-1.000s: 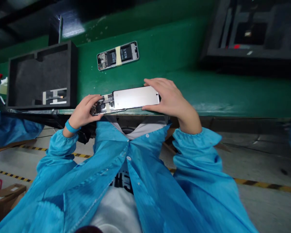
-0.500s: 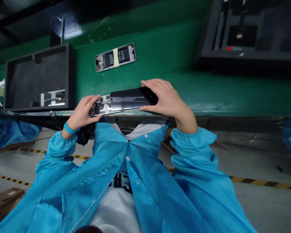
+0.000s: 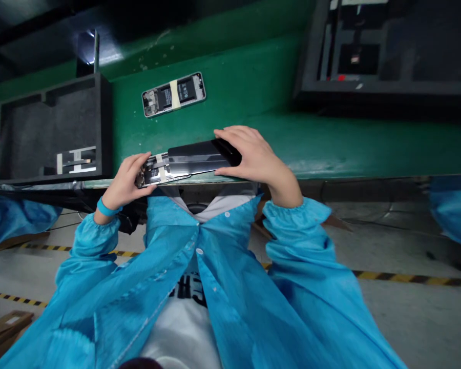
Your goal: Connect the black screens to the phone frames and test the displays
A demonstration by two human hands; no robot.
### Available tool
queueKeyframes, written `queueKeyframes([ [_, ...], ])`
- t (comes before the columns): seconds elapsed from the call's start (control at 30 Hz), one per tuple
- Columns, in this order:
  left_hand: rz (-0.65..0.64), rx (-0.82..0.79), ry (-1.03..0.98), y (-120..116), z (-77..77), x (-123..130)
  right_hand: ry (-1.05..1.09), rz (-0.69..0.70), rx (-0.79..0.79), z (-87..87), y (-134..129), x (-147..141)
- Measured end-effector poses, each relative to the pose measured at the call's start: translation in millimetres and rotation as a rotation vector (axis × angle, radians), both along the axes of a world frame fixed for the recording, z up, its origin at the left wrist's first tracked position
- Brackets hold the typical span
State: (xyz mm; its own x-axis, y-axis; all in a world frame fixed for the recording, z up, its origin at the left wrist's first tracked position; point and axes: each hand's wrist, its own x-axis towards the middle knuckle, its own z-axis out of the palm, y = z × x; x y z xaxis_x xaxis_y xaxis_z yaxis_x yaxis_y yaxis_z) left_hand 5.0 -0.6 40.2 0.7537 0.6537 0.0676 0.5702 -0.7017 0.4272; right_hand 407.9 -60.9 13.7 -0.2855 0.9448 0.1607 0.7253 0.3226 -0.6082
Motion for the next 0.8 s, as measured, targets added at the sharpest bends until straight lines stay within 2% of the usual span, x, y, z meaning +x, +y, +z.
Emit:
queueKeyframes([
  [0.27, -0.037, 0.058, -0.040, -0.4, -0.9, -0.5, -0.006, 0.010, 0.022, -4.5, 1.0, 2.7],
  [0.5, -0.022, 0.063, -0.035, -1.4, 0.3, -0.6, 0.020, 0.014, -0.007, 1.7, 0.0, 1.4],
  [0.63, -0.007, 0.051, -0.024, -1.8, 0.0, -0.8, 0.031, -0.035, -0.014, 5.5, -7.3, 3.1],
  [0.8, -0.028, 0.112, -0.054, -2.2, -2.0, -2.1, -0.042, -0.133, -0.005, 6.7, -26.8, 14.3],
])
